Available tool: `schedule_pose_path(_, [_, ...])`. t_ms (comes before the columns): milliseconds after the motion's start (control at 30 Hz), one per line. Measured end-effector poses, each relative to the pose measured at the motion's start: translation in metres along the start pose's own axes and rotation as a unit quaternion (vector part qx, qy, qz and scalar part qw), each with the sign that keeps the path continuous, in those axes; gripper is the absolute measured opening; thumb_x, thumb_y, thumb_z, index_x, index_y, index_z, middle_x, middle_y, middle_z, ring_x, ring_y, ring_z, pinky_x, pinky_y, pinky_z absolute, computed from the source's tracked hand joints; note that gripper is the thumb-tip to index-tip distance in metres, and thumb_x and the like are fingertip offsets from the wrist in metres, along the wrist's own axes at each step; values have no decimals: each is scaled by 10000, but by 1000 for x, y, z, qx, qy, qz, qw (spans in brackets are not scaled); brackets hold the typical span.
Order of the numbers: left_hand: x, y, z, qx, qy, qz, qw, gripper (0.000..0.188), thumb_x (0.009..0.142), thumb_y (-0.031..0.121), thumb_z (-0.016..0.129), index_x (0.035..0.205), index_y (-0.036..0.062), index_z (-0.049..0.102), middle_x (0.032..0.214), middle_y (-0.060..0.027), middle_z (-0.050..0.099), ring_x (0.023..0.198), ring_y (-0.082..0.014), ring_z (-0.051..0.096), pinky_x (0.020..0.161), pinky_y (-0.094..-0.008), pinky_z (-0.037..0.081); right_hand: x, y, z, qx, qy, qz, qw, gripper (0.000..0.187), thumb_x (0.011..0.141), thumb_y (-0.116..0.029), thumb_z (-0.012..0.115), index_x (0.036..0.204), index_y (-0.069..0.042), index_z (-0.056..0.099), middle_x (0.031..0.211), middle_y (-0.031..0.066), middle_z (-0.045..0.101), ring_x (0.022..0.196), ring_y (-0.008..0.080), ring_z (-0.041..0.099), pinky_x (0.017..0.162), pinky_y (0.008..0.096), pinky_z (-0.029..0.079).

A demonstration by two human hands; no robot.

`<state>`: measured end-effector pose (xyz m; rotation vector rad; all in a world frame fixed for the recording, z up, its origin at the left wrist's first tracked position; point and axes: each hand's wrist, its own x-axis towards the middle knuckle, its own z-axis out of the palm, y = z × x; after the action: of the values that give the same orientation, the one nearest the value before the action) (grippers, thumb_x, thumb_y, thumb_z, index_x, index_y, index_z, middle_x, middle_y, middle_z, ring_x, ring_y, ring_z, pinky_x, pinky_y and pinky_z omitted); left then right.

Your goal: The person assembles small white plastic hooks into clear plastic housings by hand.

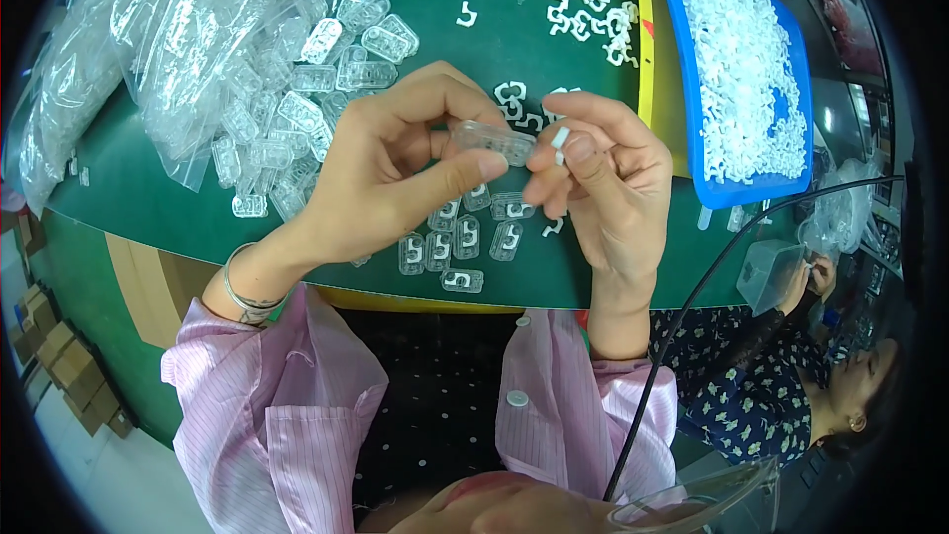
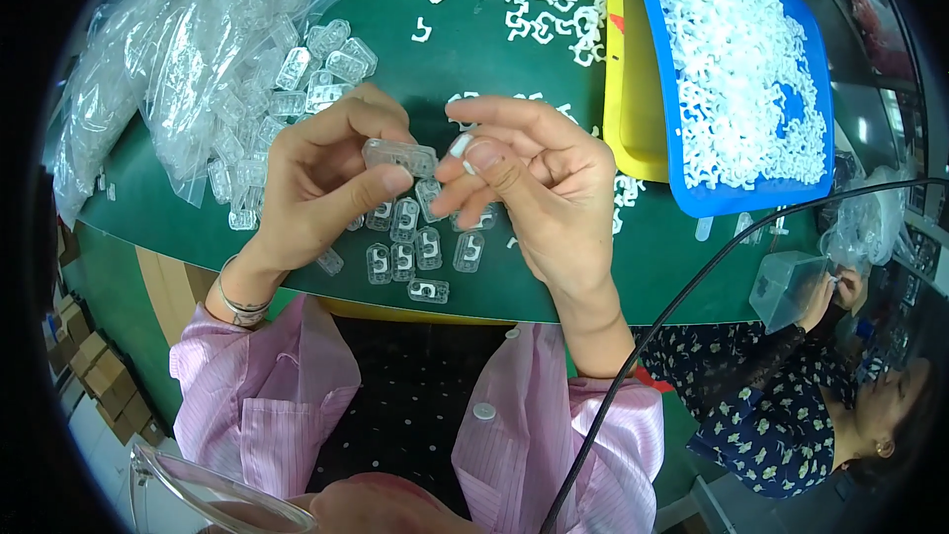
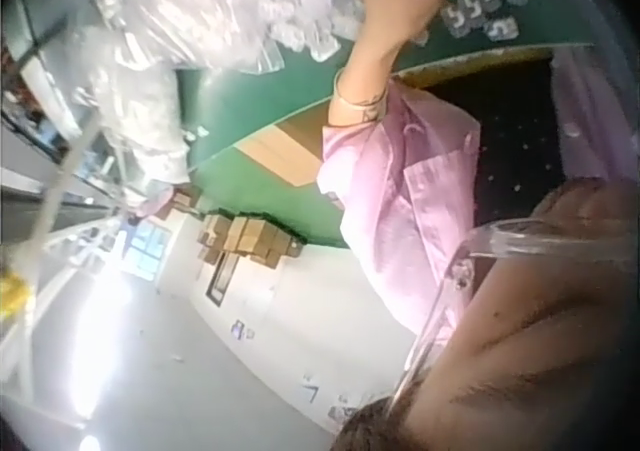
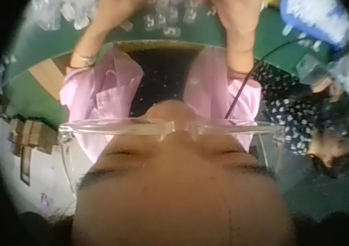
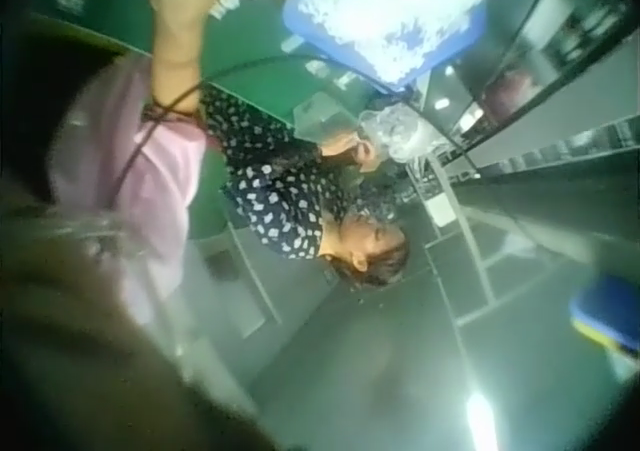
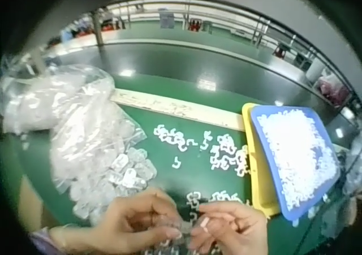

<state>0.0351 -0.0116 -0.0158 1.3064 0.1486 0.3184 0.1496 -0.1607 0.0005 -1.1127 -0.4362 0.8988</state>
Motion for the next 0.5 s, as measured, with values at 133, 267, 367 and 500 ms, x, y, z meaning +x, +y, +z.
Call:
schedule_pose_path(133, [1, 4, -1, -60, 31, -71, 995, 159, 845, -65, 603, 1004, -65, 588, 931, -97, 614, 748, -72, 599, 653, -191, 487, -4, 1, -6, -60, 53, -41, 996, 147, 903, -54, 588, 997, 56, 613, 779, 132, 664, 601, 139, 644, 479, 185, 459])
schedule_pose_path(267, [0, 8, -4, 55, 33, -121, 991, 215, 851, -30, 612, 1058, -80, 583, 934, -128, 652, 709, -109, 626, 525, -167, 446, -8, -5, -2, -106, 28, -44, 993, 118, 882, 20, 582, 984, 64, 621, 779, 119, 669, 639, 126, 643, 559, 199, 498])
schedule_pose_path(367, [-3, 4, -5, 32, 47, -118, 991, 222, 869, -21, 591, 1078, -93, 578, 869, -116, 661, 739, -136, 652, 596, -201, 507, -6, 1, 4, -54, 8, -39, 998, 132, 860, 87, 563, 981, 85, 615, 814, 104, 644, 665, 123, 622, 604, 212, 505])
schedule_pose_path(500, [-4, 0, -7, 31, 7, -112, 993, 257, 891, -45, 533, 1141, -102, 553, 920, -155, 659, 824, -177, 669, 690, -248, 544, -4, 4, 7, -88, 19, -58, 994, 140, 821, 126, 582, 952, 89, 614, 895, 106, 613, 757, 124, 615, 679, 224, 506])
